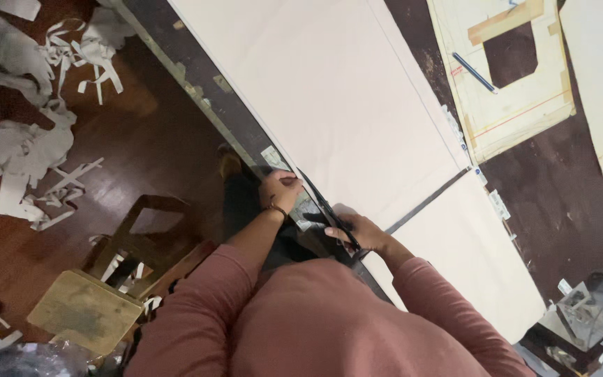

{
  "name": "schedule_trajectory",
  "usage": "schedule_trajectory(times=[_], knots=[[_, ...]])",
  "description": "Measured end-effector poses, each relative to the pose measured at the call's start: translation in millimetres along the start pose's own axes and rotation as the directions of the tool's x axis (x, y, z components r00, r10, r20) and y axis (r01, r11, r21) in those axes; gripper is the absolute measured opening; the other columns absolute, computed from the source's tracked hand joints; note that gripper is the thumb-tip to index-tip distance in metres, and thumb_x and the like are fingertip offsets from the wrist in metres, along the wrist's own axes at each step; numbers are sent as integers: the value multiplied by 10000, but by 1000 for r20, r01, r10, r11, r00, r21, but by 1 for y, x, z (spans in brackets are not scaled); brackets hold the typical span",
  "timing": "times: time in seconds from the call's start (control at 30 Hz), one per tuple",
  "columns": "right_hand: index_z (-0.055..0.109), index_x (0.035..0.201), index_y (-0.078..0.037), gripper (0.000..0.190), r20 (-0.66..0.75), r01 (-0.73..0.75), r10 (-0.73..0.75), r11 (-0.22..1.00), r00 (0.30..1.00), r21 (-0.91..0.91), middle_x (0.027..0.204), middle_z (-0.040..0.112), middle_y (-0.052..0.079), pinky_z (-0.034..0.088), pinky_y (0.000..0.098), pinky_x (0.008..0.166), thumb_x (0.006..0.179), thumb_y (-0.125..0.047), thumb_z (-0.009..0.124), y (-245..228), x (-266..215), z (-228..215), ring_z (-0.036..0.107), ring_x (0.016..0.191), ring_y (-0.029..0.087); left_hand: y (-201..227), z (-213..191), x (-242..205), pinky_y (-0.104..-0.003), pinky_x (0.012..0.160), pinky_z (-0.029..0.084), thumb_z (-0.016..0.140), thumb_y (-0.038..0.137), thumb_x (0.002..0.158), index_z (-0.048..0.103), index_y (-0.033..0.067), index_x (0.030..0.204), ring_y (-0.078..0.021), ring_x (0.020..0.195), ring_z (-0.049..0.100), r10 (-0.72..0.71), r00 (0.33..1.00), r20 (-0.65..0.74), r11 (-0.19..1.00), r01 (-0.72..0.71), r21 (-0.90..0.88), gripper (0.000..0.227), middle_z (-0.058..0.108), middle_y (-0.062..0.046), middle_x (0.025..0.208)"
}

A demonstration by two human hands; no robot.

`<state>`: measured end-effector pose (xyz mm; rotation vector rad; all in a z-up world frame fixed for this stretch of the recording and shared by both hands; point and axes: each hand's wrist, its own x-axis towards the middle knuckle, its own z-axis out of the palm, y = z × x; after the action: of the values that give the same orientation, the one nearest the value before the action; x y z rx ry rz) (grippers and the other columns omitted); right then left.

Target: The person unfolds a large piece of white fabric on a table, places a paper pattern on top, and traces the pattern onto the fabric with a pen. They then use large shears to cut the fabric along the traced lines, removing excess material.

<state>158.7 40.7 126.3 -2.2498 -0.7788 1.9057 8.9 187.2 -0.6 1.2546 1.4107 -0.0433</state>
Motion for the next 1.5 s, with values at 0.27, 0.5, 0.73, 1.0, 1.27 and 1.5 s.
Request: schedule_trajectory(times=[0.27, 0.5, 0.73, 1.0, 1.27, 1.5], knots=[[672, 867, -159, 592, 12, 4, -4, 998, 1000, -55, 672, 716, 118, 548, 404, 792, 788, -745, 699, -23, 9, -10, 748, 738, 313, 9, -11, -3, -276, 811, 619, 818, 369, 789, 764, 253, 1099, -160, 959, 755, -49, 995, 86, 999, 48, 9, 335, 788, 42, 1011], [644, 828, -156, 611, 43, 10, -10, 1000, 999, 4, 608, 689, 74, 550, 350, 697, 801, -765, 679, -56, 6, -13, 741, 628, 228, 17, -20, -11, -350, 855, 595, 810, 325, 831, 742, 189, 1099, -231, 1000, 740, -3, 995, 102, 1000, 3, -4, 308, 781, -7, 1011], [667, 794, -171, 572, -18, 12, -13, 999, 1000, -32, 597, 691, 77, 556, 340, 707, 762, -738, 731, -54, 26, -15, 746, 629, 247, -17, 0, 10, -284, 913, 554, 825, 493, 758, 761, 305, 1060, -156, 1039, 723, 46, 992, 116, 994, -57, 94, 362, 781, 110, 993], [661, 898, -133, 637, 36, 92, -90, 995, 995, -47, 741, 705, 144, 524, 433, 835, 824, -765, 629, -107, 17, -25, 714, 842, 351, -10, -10, 4, -337, 901, 562, 847, 297, 780, 764, 260, 1022, -229, 1010, 736, 102, 991, 82, 991, -108, 80, 258, 791, 30, 966], [656, 813, -175, 616, 44, 77, -74, 995, 996, -61, 546, 675, 51, 543, 337, 679, 818, -791, 643, -112, 30, -32, 737, 620, 237, -8, -14, 7, -342, 864, 574, 805, 303, 786, 757, 237, 1008, -228, 953, 742, 61, 990, 125, 998, -63, 16, 237, 787, 30, 920], [675, 852, -166, 598, 16, 96, -95, 992, 995, -86, 674, 703, 104, 541, 386, 801, 822, -762, 644, -137, 39, -34, 741, 766, 306, 23, -37, -10, -405, 825, 594, 739, 260, 849, 762, 137, 1030, -288, 902, 743, 53, 985, 164, 997, -62, 53, 220, 780, -52, 883]])
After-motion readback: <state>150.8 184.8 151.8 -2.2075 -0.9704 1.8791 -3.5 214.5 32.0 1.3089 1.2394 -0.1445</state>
